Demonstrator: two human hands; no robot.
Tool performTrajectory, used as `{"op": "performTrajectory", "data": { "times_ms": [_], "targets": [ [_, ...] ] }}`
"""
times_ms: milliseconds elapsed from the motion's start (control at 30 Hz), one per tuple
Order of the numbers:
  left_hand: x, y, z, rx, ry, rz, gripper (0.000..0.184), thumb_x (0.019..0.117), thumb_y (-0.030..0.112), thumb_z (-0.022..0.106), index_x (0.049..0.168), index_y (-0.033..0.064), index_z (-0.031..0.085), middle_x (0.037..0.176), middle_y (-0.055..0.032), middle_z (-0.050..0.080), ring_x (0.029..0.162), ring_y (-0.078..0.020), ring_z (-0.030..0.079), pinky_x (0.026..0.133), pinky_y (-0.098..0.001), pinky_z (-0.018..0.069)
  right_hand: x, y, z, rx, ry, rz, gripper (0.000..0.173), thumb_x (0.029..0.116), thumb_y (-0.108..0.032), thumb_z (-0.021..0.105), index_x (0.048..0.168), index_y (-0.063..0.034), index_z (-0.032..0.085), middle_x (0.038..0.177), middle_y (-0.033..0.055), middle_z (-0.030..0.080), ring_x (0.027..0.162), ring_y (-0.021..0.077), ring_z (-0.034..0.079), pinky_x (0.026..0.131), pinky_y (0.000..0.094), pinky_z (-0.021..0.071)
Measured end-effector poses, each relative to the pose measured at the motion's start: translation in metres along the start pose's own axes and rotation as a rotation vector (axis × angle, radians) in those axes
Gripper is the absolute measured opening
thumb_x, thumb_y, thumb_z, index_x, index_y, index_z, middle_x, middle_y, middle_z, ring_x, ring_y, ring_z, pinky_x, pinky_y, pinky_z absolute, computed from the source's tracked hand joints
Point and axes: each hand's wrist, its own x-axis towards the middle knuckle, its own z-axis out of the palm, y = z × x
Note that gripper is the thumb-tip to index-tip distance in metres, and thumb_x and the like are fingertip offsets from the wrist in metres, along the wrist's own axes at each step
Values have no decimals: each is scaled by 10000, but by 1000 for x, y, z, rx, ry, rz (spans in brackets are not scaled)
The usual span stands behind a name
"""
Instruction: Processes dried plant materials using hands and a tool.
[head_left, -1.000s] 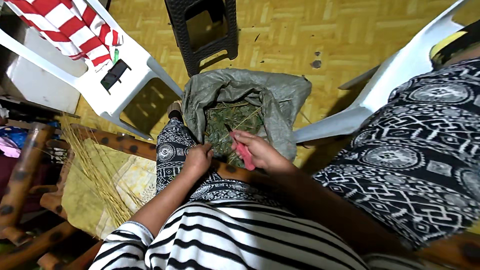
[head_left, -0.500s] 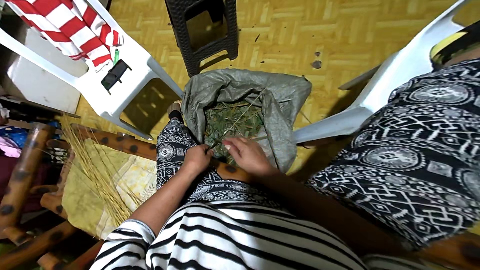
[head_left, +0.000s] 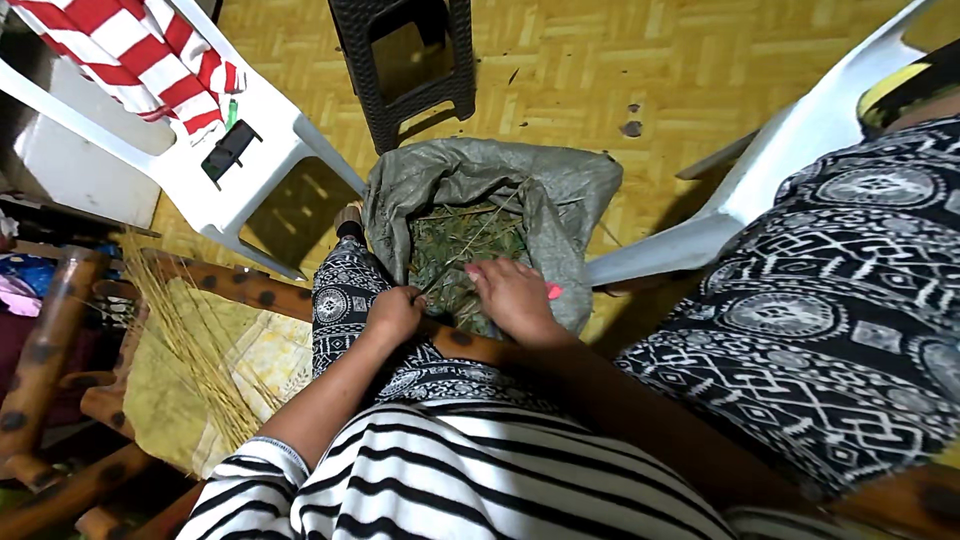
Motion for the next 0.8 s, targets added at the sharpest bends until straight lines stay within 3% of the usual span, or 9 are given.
{"op": "performTrajectory", "data": {
  "times_ms": [167, 267, 433, 667, 800],
  "targets": [
    [-3, -11, -1, 0, 19, -14, 308, 1088, 223, 506, 1087, 7, 725, 982, -191, 722, 955, -340, 695, 904, -561, 526, 7, 13, -7, 75, 53, 47, 380, 1105, -271, 470, 1335, -24, 644, 1284, 268, 650, 1201, 491, 611, 988, 683, 453],
    [-2, -8, 0, 17, 30, -15, 319, 1092, 225, 493, 1124, 7, 723, 1011, -212, 720, 988, -370, 691, 914, -588, 514, -1, -2, -6, 160, -21, -22, 363, 1105, -262, 475, 1318, -34, 660, 1270, 241, 670, 1162, 460, 650, 959, 671, 494],
    [4, -5, 1, 12, 31, -10, 341, 1096, 238, 486, 1185, 2, 716, 1105, -228, 718, 1083, -387, 680, 973, -606, 495, -15, -17, 1, 213, -115, -196, 359, 1097, -248, 482, 1325, -47, 673, 1261, 214, 689, 1201, 412, 646, 1024, 623, 479],
    [4, 3, 6, -50, 31, -26, 313, 1086, 228, 515, 1074, -2, 727, 985, -210, 707, 962, -358, 679, 887, -577, 513, -14, -19, 9, 158, -109, -172, 366, 1099, -259, 483, 1332, -43, 665, 1240, 225, 685, 1199, 421, 636, 1023, 621, 464],
    [2, 5, 7, -12, 43, -7, 310, 1087, 230, 510, 1084, 10, 728, 973, -199, 711, 943, -352, 683, 871, -575, 520, -11, -15, 9, 90, -70, -119, 352, 1094, -247, 494, 1319, -39, 667, 1247, 239, 679, 1202, 444, 628, 1021, 631, 462]
  ]
}}
